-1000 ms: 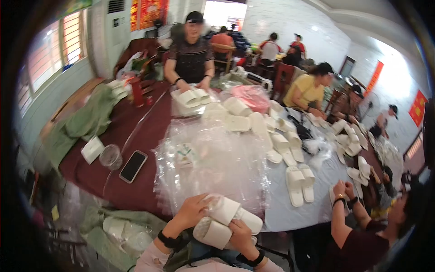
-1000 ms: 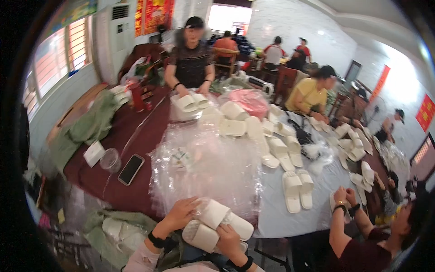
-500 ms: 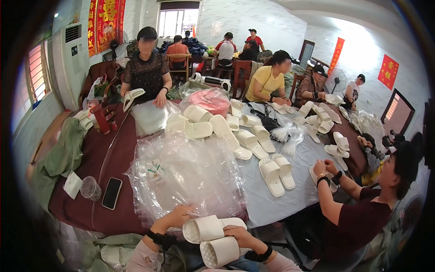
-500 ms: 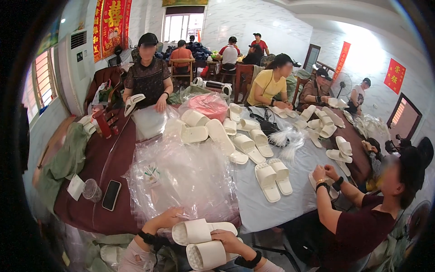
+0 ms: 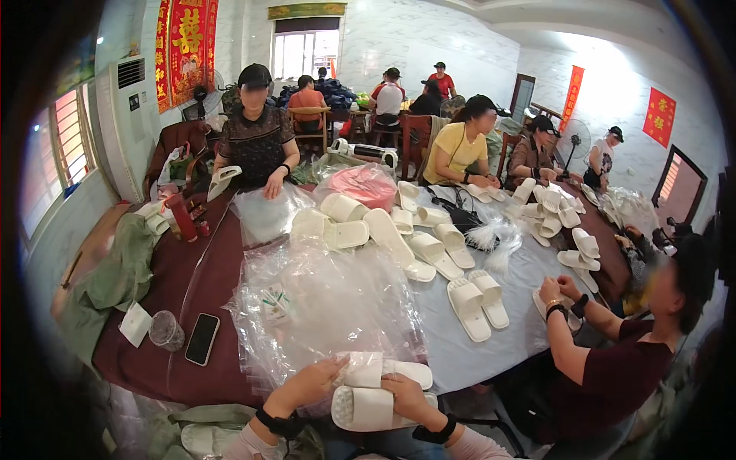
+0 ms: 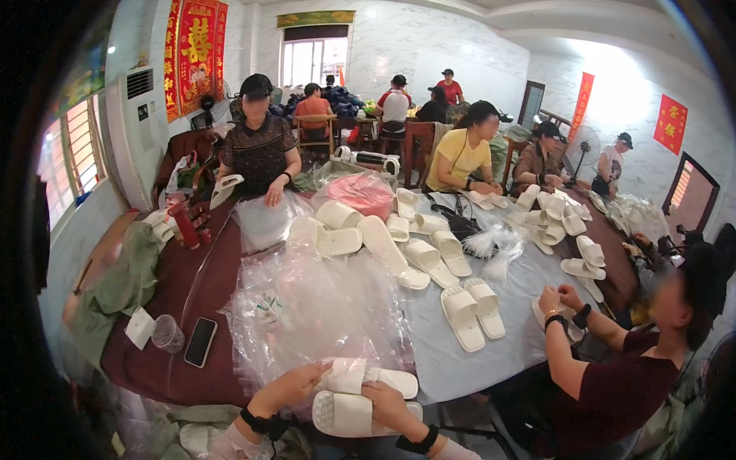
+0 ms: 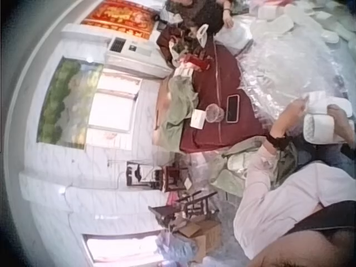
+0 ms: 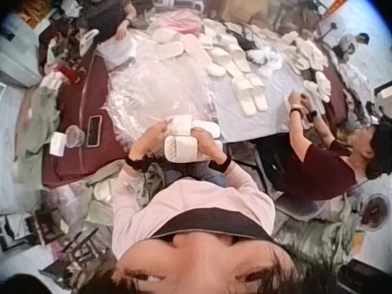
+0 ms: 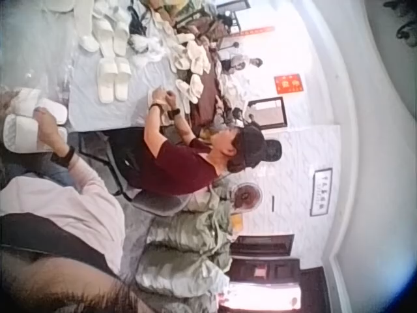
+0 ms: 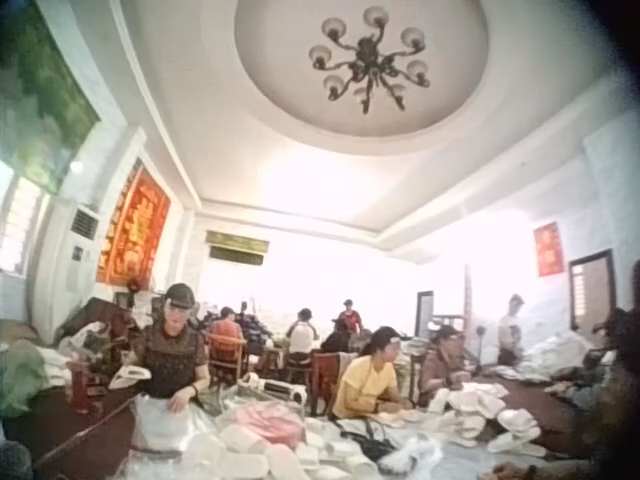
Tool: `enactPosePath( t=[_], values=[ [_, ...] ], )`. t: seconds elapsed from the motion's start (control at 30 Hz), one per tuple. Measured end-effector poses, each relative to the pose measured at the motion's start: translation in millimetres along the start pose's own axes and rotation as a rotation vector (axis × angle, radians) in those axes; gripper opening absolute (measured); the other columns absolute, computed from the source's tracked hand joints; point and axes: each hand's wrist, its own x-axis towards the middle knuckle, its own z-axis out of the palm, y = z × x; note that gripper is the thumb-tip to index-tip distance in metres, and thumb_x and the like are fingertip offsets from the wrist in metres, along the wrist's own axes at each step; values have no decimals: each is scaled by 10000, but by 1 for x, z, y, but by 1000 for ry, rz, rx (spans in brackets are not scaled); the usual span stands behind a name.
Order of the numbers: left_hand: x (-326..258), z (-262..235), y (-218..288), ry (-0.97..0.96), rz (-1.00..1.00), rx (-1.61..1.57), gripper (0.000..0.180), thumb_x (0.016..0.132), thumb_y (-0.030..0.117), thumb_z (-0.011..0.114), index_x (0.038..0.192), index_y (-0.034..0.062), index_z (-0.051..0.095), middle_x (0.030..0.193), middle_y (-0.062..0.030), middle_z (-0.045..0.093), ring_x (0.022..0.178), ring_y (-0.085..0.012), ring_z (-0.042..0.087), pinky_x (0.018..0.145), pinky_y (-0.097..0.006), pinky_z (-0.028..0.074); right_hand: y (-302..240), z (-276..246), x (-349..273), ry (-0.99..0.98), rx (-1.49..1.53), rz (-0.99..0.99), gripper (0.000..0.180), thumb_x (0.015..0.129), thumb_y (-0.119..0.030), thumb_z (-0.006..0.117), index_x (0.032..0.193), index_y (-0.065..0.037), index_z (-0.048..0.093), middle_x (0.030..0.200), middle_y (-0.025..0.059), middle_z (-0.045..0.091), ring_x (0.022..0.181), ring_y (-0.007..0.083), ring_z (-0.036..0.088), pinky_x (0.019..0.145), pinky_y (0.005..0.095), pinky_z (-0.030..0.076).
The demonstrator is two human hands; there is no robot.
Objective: Packaging white slippers into individual plastic bags and then into a larger sack.
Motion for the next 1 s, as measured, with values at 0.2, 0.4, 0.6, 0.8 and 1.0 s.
enactPosePath(
  t=[0.2,0.4,0.6,0.8,1.0],
  values=[
    [-6,12,0,106,243,506,505,875,156,492,1366,77,399,1289,-326,430,1164,-483,440,987,-504,357,-11,23,15,271,-232,-46,286,667,-87,631,948,-35,613,958,92,622,849,287,595,709,370,496],
    [-13,16,34,253,68,639,547,863,153,505,1381,57,361,1377,-240,382,1195,-522,386,965,-594,326,-20,36,22,374,-303,-61,267,642,-86,645,897,-17,602,952,112,609,843,298,589,687,390,494],
    [-15,24,45,285,57,692,545,856,179,509,1368,47,377,1371,-228,394,1220,-498,368,968,-618,293,-21,48,28,397,-352,-131,263,641,-84,644,893,-20,604,954,115,604,836,298,600,662,376,503],
    [-11,34,48,324,107,629,482,879,195,485,1339,61,428,1367,-199,416,1213,-484,377,973,-628,272,-8,69,42,469,-326,-82,276,676,-98,657,939,-21,626,966,148,638,777,322,619,639,386,507],
    [-17,48,45,301,58,554,517,855,185,502,1344,43,414,1375,-187,412,1198,-488,386,961,-619,301,28,111,41,148,-421,111,414,781,-168,569,1166,-19,537,1063,157,609,910,310,613,664,383,514]
  ],
)
